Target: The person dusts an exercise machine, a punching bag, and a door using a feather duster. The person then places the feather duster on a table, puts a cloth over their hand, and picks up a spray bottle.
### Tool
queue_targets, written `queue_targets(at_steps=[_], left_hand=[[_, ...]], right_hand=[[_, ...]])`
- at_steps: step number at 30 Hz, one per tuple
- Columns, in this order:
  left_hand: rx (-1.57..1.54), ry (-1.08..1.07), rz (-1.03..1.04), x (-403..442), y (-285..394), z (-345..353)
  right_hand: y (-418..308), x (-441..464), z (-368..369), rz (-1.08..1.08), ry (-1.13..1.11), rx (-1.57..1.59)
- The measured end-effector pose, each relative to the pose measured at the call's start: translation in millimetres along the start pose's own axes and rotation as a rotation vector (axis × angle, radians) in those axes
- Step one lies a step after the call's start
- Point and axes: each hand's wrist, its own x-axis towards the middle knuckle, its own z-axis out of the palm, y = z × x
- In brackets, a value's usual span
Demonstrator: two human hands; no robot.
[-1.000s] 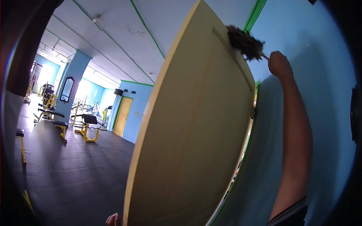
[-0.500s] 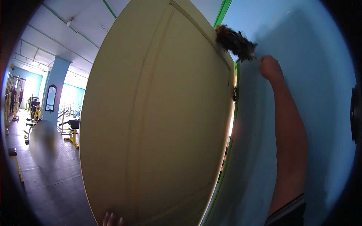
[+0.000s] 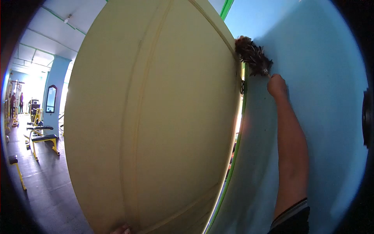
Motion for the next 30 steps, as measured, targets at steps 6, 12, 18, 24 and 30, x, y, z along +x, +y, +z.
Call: queue_targets(at_steps=[6,12,18,24,30], left_hand=[[-0.03,-0.18,-0.164,-44.6,-42.6,-5.6],[-0.147,0.362,0.047,-21.7,-56.6,-19.0],[0.008,0.27,0.249,7.0,-65.1,-25.9],[0.144,0.281,0.135,37.1,-9.8,-56.6],[0.277,0.313,0.063,74.8,-8.8,-69.2]], right_hand=[[40.2,-25.9,63.1,0.093,-0.162,0.204],[-1.2,-200.2,81.7,0.293,-0.353,1.098],[-85.7,-370.8,14.5,0.078,-0.351,1.336],[-64.4,-392.8,24.1,0.087,-0.24,1.179],[-15.5,-329.6,57.4,0.468,-0.227,1.124]])
